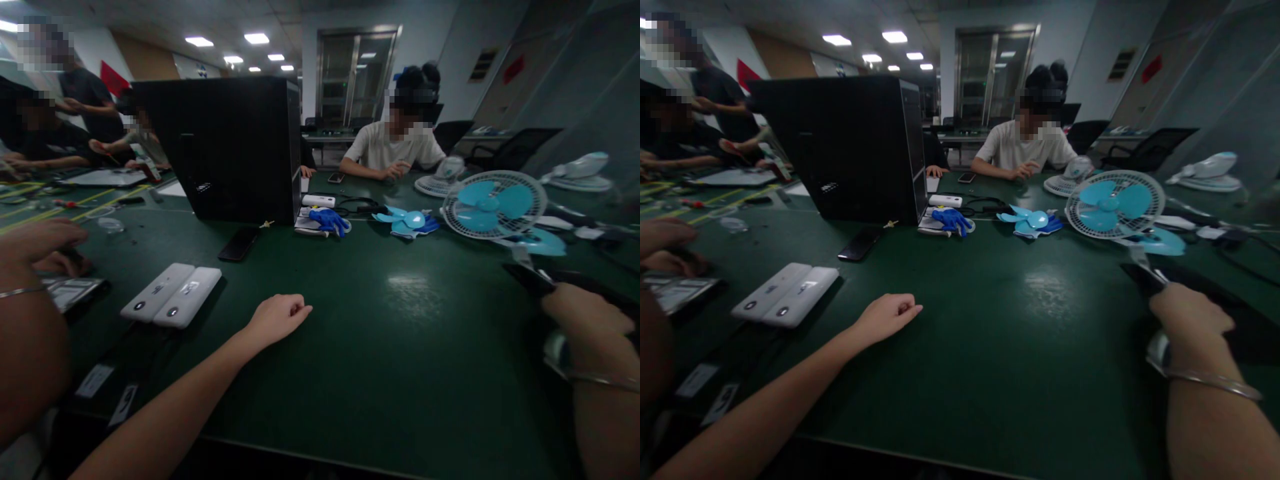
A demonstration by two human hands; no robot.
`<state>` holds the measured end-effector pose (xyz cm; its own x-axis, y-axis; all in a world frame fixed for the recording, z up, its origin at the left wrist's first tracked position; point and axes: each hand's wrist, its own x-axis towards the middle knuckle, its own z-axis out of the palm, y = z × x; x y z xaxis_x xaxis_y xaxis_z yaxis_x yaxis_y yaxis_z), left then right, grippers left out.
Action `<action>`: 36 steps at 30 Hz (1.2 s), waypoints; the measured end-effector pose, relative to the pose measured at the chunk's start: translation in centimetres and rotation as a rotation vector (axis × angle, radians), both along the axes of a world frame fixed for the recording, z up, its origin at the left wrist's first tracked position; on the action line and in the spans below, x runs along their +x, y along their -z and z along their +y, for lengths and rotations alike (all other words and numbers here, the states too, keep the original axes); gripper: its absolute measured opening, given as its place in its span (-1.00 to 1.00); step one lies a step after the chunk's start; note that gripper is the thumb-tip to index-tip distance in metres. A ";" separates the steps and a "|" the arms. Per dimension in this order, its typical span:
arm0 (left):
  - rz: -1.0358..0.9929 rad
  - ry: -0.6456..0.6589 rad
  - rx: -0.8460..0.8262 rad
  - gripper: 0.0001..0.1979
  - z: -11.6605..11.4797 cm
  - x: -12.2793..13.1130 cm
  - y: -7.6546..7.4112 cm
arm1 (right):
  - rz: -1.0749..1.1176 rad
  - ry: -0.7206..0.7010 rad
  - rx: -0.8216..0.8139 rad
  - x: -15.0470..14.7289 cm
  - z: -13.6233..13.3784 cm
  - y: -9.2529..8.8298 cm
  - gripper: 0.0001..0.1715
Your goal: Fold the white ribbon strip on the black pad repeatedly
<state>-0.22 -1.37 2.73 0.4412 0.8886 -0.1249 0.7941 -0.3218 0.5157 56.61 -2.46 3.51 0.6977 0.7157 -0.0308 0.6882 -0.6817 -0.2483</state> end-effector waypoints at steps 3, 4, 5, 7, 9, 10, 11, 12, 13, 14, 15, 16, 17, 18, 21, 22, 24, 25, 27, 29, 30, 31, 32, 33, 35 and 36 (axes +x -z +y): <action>-0.069 -0.001 -0.023 -0.59 0.1 -0.1 0.2 | -0.134 -0.072 -0.012 -3.8 0.9 -1.3 -0.16; -0.113 0.006 -0.055 -0.57 0.2 -0.1 0.3 | -0.143 -0.210 0.027 -5.3 1.3 -1.7 -0.21; -0.165 0.014 -0.092 -0.56 0.3 -0.1 0.4 | -0.132 -0.376 0.087 -6.9 1.7 -2.0 -0.24; -0.280 0.026 -0.169 -0.56 0.4 -0.1 0.8 | -0.047 -0.701 0.209 -10.2 2.3 -2.5 -0.28; -0.388 0.012 -0.251 -0.56 0.7 0.0 1.1 | 0.079 -0.950 0.253 -13.7 2.3 -2.8 -0.32; -0.439 -0.006 -0.297 -0.56 0.8 0.1 1.2 | 0.137 -1.037 0.235 -15.5 2.1 -2.9 -0.34; -0.489 -0.027 -0.351 -0.55 0.8 0.2 1.3 | 0.186 -1.109 0.213 -17.2 1.8 -3.0 -0.37; -0.537 -0.050 -0.410 -0.54 0.9 0.3 1.3 | 0.229 -1.180 0.187 -18.8 1.3 -3.0 -0.38; -0.585 -0.074 -0.465 -0.53 0.9 0.4 1.2 | 0.266 -1.247 0.169 -20.3 0.8 -3.0 -0.39; -0.626 -0.090 -0.520 -0.51 0.9 0.5 1.1 | 0.297 -1.310 0.152 -21.6 0.2 -3.0 -0.39; -0.660 -0.094 -0.568 -0.49 0.9 0.6 1.0 | 0.321 -1.367 0.138 -22.8 -0.4 -3.0 -0.38; -0.682 -0.087 -0.607 -0.47 0.8 0.6 0.8 | 0.336 -1.413 0.126 -23.8 -0.9 -3.1 -0.36; -0.689 -0.068 -0.633 -0.46 0.7 0.6 0.7 | 0.343 -1.448 0.108 -24.7 -1.4 -3.1 -0.35; -0.679 -0.041 -0.643 -0.48 0.6 0.6 0.5 | 0.345 -1.467 0.088 -25.4 -1.8 -3.2 -0.35; -0.592 0.042 -0.600 -0.63 0.3 0.5 0.0 | 0.347 -1.479 0.009 -26.3 -2.3 -3.2 -0.38; -0.559 0.062 -0.577 -0.66 0.2 0.4 -0.1 | 0.346 -1.476 -0.023 -26.1 -2.1 -3.2 -0.38; -0.502 0.083 -0.532 -0.69 0.2 0.4 -0.1 | 0.309 -1.447 -0.066 -24.6 -1.3 -2.8 -0.30; -0.475 0.086 -0.514 -0.70 0.1 0.3 -0.1 | 0.264 -1.399 -0.077 -23.4 -0.6 -2.6 -0.27; -0.428 0.080 -0.486 -0.71 0.2 0.3 0.2 | 0.124 -1.213 -0.066 -20.2 0.9 -2.2 -0.23; -0.406 0.077 -0.470 -0.72 0.3 0.2 0.6 | -0.057 -0.914 -0.021 -16.2 2.1 -1.8 -0.20; -0.403 0.077 -0.464 -0.72 0.3 0.2 0.7 | -0.157 -0.748 0.014 -14.1 2.5 -1.7 -0.18; -0.402 0.079 -0.459 -0.72 0.4 0.2 0.9 | -0.234 -0.552 0.035 -12.0 2.6 -1.5 -0.14; -0.400 0.081 -0.457 -0.73 0.4 0.1 1.0 | -0.263 -0.349 0.045 -10.0 2.6 -1.3 -0.08; -0.397 0.083 -0.458 -0.73 0.4 0.1 1.0 | -0.257 -0.156 0.051 -8.0 2.4 -1.0 -0.03; -0.388 0.083 -0.466 -0.74 0.4 0.1 1.1 | -0.179 0.138 0.047 -4.3 1.8 -0.3 0.09; -0.386 0.085 -0.470 -0.74 0.4 0.0 1.2 | -0.141 0.229 0.054 -2.7 1.4 0.2 0.13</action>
<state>-0.18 -0.92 1.56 0.5994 0.7371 -0.3120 0.5033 -0.0440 0.8630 53.92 -1.02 3.34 0.8361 0.5371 0.1116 0.5482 -0.8117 -0.2014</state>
